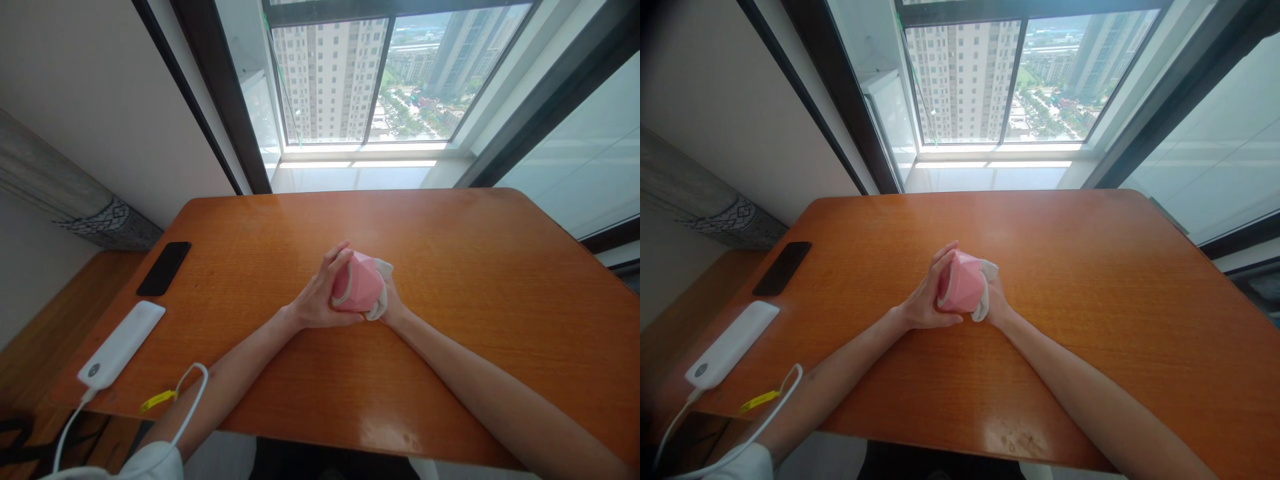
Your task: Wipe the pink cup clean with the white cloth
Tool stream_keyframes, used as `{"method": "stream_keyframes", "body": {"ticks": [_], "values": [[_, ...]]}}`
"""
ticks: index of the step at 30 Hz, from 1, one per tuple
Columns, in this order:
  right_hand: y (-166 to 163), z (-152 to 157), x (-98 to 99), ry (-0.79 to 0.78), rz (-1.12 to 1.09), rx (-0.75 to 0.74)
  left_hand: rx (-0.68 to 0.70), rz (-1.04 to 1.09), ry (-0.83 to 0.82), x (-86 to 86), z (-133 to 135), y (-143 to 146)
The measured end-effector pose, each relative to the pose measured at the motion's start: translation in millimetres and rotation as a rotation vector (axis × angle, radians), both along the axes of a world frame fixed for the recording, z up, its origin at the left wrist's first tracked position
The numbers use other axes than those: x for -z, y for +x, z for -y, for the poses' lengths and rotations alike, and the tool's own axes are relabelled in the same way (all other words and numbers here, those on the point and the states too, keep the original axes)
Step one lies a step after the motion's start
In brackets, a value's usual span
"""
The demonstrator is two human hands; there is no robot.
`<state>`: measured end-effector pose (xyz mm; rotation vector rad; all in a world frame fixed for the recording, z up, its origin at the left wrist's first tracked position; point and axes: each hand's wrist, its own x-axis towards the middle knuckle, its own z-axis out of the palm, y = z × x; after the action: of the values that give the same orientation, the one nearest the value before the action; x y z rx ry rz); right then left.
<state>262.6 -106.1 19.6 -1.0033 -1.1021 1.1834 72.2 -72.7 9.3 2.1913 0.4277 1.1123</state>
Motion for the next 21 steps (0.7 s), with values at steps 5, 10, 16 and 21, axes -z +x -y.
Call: {"method": "stream_keyframes", "body": {"ticks": [5, 10, 16, 21], "values": [[-5, -2, -1.6, -0.036, -0.076, -0.051, -0.022, 0.025, 0.016, -2.3, 1, 1], [-7, 4, 3.5, 0.210, 0.177, 0.072, 0.007, -0.017, -0.068, 0.0, 0, 0], [2, 6, 9.3, 0.507, 0.485, 0.185, 0.113, 0.051, -0.245, 5.0, 3, -2], [5, 4, 5.1, 0.566, 0.550, 0.187, 0.121, 0.066, -0.312, 4.5, 4, -3]]}}
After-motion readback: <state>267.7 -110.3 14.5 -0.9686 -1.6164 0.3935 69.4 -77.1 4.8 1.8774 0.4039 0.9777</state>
